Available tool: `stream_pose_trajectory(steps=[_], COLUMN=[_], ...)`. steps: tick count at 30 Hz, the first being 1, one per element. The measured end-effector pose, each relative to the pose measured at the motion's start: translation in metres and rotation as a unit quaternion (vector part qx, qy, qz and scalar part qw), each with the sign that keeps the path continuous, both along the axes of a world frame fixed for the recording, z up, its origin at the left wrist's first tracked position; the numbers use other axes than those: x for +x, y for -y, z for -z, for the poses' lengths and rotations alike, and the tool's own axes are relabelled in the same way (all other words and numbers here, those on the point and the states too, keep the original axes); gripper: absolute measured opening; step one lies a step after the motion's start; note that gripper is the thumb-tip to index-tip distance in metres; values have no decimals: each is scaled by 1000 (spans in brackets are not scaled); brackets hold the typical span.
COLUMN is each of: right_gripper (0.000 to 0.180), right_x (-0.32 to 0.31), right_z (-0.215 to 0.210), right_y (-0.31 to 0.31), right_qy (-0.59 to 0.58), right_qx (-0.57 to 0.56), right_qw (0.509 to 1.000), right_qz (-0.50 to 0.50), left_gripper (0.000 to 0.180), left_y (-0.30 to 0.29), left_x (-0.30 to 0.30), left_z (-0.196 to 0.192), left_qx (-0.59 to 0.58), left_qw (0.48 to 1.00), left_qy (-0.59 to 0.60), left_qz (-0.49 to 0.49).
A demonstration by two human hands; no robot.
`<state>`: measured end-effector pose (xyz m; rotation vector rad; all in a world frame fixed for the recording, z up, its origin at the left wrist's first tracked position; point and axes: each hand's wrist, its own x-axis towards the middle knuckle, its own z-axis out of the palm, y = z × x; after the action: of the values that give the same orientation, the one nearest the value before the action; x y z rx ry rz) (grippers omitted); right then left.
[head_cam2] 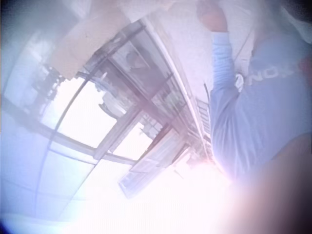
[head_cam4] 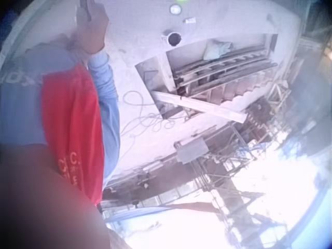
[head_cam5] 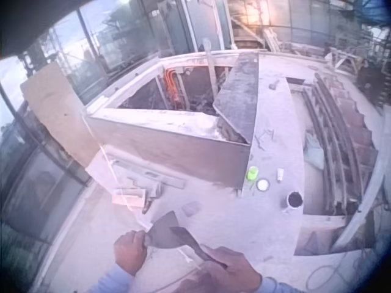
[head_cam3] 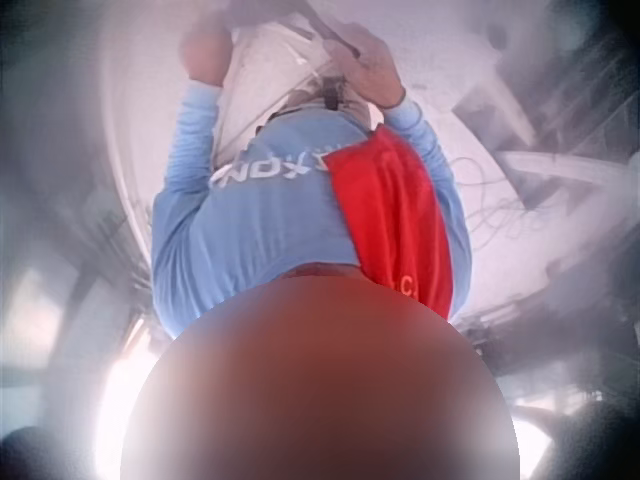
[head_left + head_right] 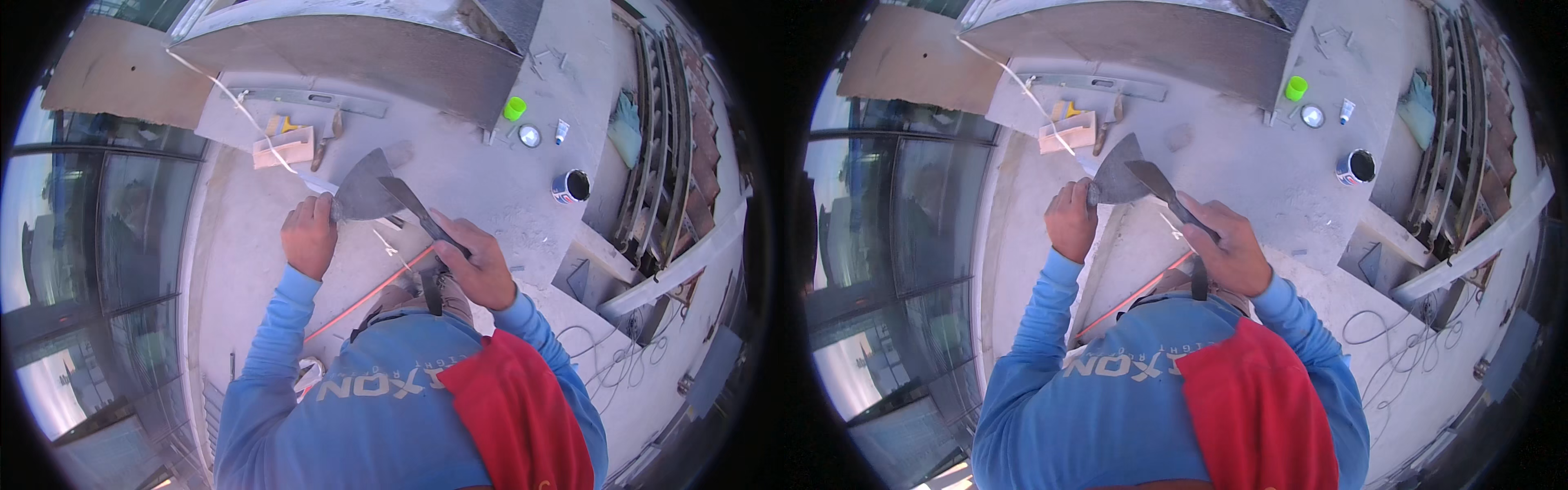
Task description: The person uses a trowel and scraper to smooth and clean a concrete ledge, then picks up and positions a rectangular roofing sheet onto the ledge. The person adjusts the sheet and continues to work on the surface with the tools.
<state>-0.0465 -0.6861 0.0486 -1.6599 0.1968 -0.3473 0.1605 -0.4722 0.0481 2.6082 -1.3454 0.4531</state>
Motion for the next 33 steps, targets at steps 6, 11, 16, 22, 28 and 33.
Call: stream_pose_trajectory(steps=[6, 11, 16, 22, 28, 33], right_gripper=[39, 40, 38, 39, 37, 37], right_x=[21, 21, 95, 152, 255, 311], right_z=[-18, -38, -18, -25, -29, -40], right_y=[30, 3, -17, -103, -214, -218], right_qy=[-48, -100, -135, -150, -178, -203], right_qx=[-79, -242, -211, -237, -263, -306], right_qw=[991, 964, 968, 950, 939, 910], right_qz=[99, -41, 9, 139, 135, 194], left_gripper=[35, 35, 35, 45, 41, 38], left_y=[6, -14, -39, -106, -158, -160], left_x=[14, 55, 100, 227, 321, 341], left_z=[-28, -36, -21, 20, 36, 23], left_qx=[30, 66, 30, -6, -40, -59], left_qw=[995, 991, 993, 998, 990, 979], left_qy=[62, 92, 75, 39, -12, -39], left_qz=[66, 77, 82, 50, 132, 192])
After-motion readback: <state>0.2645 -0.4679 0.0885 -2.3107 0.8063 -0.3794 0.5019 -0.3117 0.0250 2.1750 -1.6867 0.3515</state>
